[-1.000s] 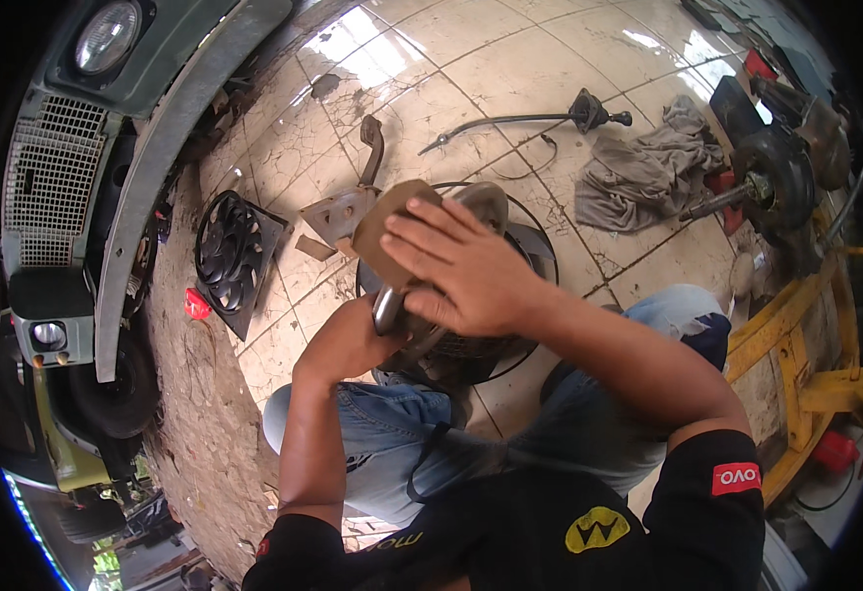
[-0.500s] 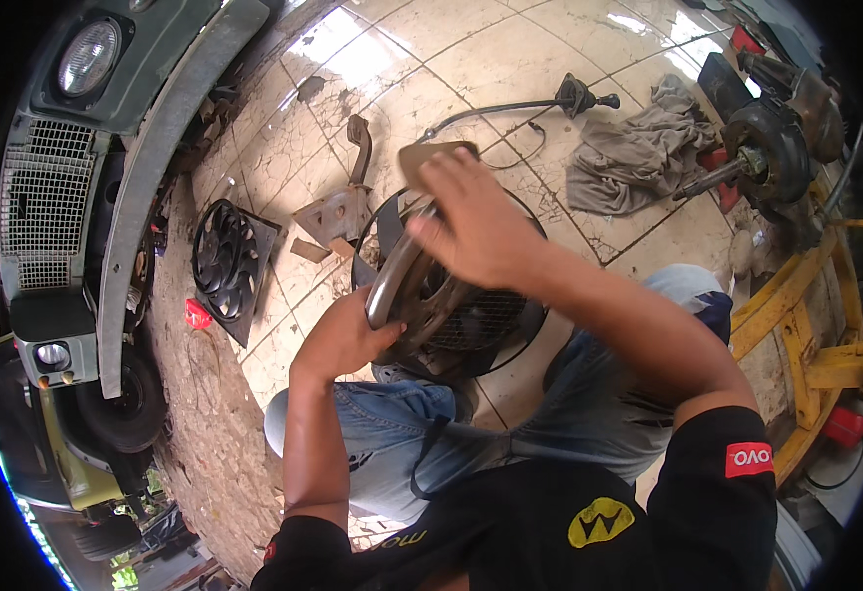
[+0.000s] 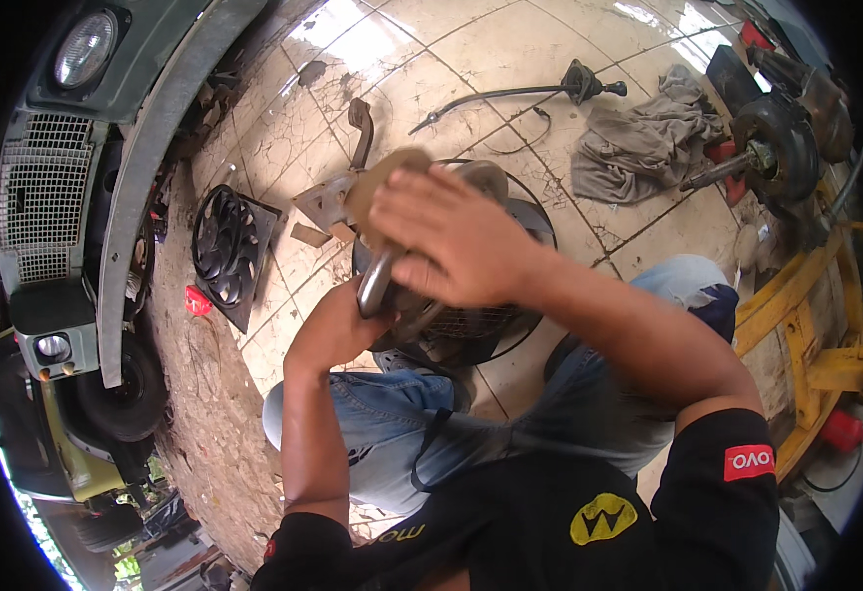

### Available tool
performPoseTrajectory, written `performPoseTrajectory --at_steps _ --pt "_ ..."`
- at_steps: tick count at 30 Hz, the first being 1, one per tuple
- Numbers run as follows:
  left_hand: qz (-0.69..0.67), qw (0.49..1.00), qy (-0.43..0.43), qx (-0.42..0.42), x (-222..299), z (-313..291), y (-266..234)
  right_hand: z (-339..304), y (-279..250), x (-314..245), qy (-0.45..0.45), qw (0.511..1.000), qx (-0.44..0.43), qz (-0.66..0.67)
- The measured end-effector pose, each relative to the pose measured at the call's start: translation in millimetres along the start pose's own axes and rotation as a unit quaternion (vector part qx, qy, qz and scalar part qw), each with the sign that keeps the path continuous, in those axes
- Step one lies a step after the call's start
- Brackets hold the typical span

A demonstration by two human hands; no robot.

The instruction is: The person sits on the floor and uses a sanding block to polish a cylindrical metal part. They hold the part with one hand and rub the sanding block along its surface repeatedly.

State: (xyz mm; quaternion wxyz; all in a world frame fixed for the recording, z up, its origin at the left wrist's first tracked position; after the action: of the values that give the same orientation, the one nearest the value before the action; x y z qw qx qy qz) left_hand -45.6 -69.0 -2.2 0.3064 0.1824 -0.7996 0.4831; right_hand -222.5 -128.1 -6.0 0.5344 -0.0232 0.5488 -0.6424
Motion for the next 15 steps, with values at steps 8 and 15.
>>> performPoseTrajectory --at_steps 8,15 --pt "-0.011 0.999 0.030 0.011 7 6 -2 -3 5 -10 -0.032 0.999 0.004 -0.025" --pt "-0.001 0.999 0.041 0.006 15 7 3 0 -1 14 0.047 0.996 0.053 -0.058"
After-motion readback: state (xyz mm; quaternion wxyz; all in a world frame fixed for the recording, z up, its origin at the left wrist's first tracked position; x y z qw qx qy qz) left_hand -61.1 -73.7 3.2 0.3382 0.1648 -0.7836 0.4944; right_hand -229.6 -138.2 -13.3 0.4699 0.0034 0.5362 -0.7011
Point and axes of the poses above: each hand's wrist, its own z-axis towards the middle knuckle, its own y-axis out of the palm, x = y × z, the point moved 6 cm from there along z, towards the middle knuckle, and after that the axes turned 5 degrees about y, right-handed, at the moved point
